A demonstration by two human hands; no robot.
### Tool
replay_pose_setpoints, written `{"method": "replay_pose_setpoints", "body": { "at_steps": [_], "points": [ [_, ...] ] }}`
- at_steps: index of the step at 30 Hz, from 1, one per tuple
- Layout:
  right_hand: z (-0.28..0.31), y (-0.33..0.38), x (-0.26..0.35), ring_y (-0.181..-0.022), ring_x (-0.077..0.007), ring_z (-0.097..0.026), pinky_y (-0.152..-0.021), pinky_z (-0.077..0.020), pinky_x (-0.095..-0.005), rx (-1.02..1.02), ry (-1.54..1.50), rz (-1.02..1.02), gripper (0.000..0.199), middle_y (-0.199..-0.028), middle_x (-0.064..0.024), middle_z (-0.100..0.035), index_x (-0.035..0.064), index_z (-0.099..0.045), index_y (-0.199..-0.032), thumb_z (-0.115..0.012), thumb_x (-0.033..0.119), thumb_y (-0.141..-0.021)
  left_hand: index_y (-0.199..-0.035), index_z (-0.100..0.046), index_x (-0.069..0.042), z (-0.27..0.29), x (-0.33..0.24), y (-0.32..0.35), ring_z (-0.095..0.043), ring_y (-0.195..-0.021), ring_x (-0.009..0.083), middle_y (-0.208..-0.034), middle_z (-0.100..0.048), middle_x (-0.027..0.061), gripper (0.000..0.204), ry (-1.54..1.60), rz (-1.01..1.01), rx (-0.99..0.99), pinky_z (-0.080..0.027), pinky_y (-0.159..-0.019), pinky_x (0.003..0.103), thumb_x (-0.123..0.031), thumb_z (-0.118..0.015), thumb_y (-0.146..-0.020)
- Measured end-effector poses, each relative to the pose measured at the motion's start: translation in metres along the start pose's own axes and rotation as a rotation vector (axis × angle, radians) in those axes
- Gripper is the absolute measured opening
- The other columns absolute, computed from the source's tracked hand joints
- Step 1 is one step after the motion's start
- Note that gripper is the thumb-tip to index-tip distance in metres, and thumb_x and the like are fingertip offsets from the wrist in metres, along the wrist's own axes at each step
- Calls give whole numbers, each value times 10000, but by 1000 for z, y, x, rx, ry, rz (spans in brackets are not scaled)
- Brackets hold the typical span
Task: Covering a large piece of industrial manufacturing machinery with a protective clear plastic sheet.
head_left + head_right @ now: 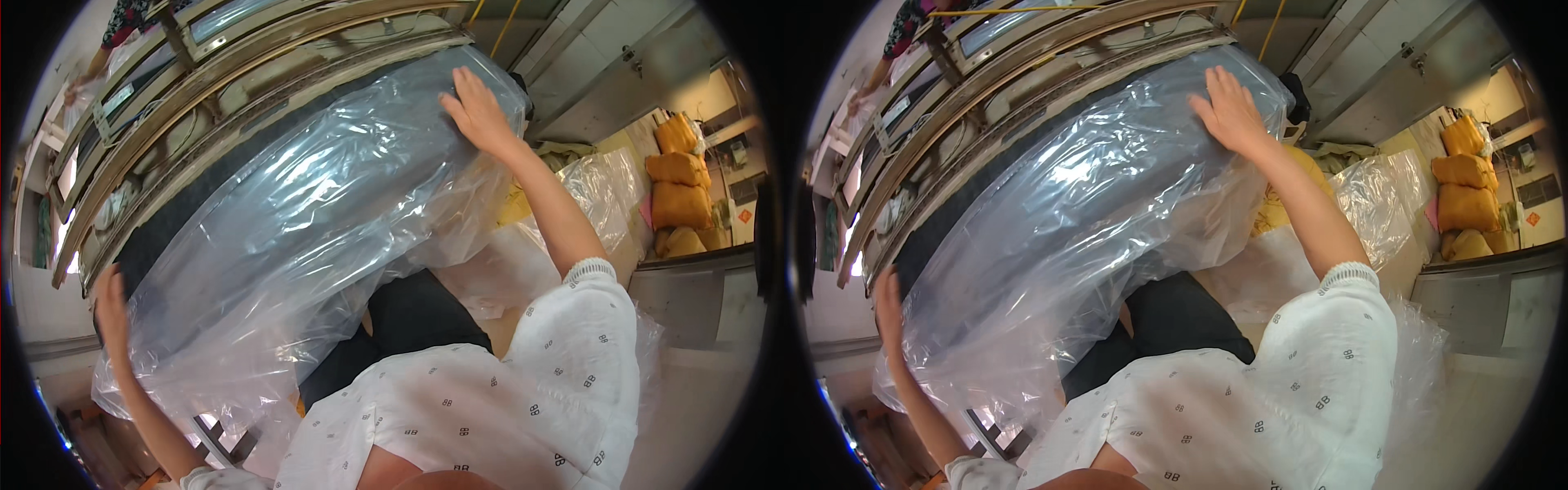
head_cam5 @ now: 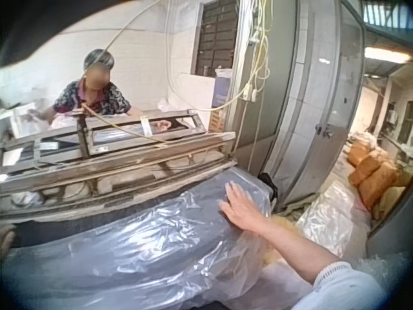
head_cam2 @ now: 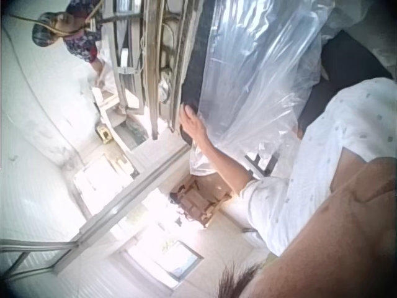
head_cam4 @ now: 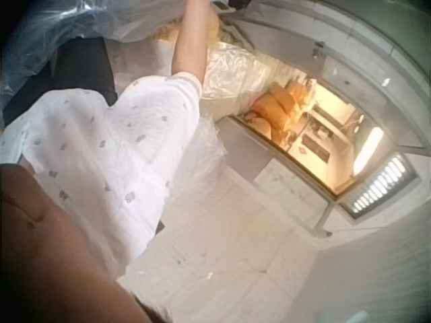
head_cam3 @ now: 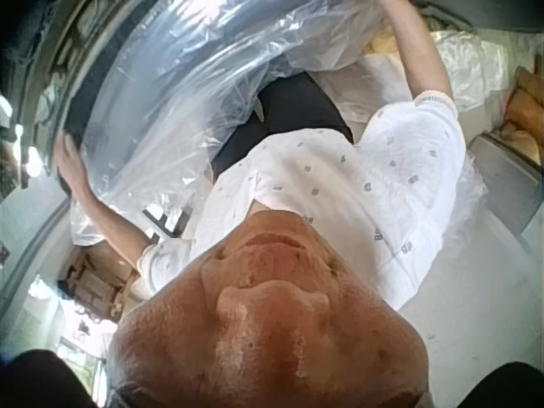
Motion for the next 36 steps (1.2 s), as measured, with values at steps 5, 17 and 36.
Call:
{"method": "replay_pose_setpoints", "body": {
  "at_steps": [5, 17, 36],
  "points": [
    [-29, -38, -62, -1288, -335, -278, -1038, -226, -463, 94, 26, -221, 623, -1375, -220, -325, -31, -384, -1270, -350, 473, -904, -891, -491, 11, -53, -147, -2, -530, -836, 244, -969, -554, 127, 120, 100, -236, -228, -419, -794, 283, -78, -563, -854],
    [9, 11, 78, -1188, -301, -387, -974, -333, -385, 64, -71, 272, 498, -1313, -136, -438, -11, -460, -1235, -475, 342, -884, -965, -532, 23, 54, -3, 109, -495, -761, 165, -827, -524, 86, 120, -153, 100, -466, -411, -734, 237, -79, -516, -904],
    [-61, -98, -27, -743, -176, -566, -697, -460, -299, 171, -503, 41, 243, -755, -60, -591, 74, -651, -900, -684, 226, -713, -907, -662, 2, -7, -61, 274, -496, -714, 166, -835, -522, 80, 142, -11, 323, -332, -413, -617, 275, 48, -584, -797]
  ]
}}
Point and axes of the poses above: each hand's wrist, its own y-axis away from the middle knuckle, its own z-axis out of the back of the hand, x = y × z, the point moved 10 cm from there along -y, towards the middle knuckle
